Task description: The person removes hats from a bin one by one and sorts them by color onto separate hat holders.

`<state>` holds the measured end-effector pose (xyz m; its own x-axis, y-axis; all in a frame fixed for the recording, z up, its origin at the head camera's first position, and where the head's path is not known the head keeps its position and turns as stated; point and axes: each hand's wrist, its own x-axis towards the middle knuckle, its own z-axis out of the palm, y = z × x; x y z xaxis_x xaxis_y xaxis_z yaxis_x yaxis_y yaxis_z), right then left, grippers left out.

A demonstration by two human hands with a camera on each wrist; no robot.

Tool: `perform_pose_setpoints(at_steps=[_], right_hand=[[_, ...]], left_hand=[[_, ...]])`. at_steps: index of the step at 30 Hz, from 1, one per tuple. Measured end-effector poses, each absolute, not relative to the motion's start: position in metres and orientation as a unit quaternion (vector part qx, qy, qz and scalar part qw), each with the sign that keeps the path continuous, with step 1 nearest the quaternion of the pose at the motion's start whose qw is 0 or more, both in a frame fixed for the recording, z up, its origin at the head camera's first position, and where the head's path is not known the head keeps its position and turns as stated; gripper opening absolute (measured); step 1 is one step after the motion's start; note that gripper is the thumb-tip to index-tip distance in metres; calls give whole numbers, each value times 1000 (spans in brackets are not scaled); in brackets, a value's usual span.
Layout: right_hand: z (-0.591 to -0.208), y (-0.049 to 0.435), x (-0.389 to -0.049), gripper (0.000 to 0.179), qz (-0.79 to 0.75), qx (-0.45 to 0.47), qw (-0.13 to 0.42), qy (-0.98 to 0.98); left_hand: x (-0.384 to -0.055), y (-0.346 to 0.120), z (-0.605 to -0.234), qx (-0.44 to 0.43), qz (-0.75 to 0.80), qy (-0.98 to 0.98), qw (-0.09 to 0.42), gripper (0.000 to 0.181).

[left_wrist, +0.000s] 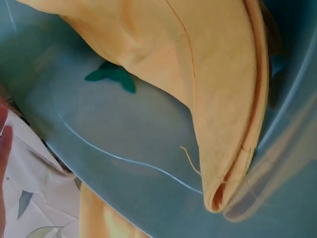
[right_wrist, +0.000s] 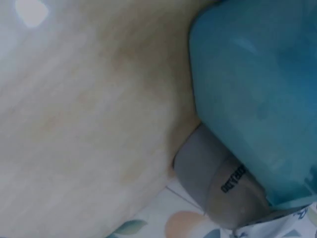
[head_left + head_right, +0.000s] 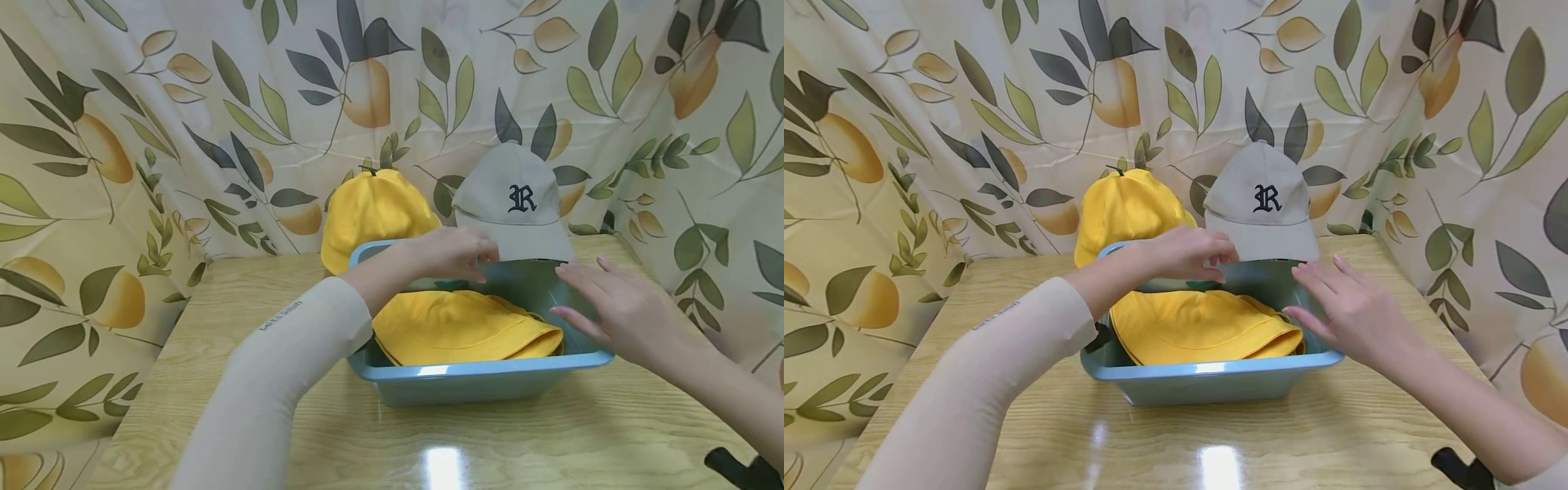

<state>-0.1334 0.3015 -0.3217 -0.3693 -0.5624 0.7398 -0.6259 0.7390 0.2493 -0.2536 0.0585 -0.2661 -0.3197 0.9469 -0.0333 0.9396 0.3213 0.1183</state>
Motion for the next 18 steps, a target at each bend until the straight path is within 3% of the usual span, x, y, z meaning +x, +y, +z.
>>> perform_pose_setpoints(at_steps=[9, 18], right_hand=[[-336, 311, -104, 78, 75, 374, 322, -866], [-350, 308, -90, 80, 100, 370, 258, -887]], left_hand=[[-240, 79, -278, 570, 44, 784, 241, 52], [-223, 116, -298, 551, -10, 792, 264, 68]])
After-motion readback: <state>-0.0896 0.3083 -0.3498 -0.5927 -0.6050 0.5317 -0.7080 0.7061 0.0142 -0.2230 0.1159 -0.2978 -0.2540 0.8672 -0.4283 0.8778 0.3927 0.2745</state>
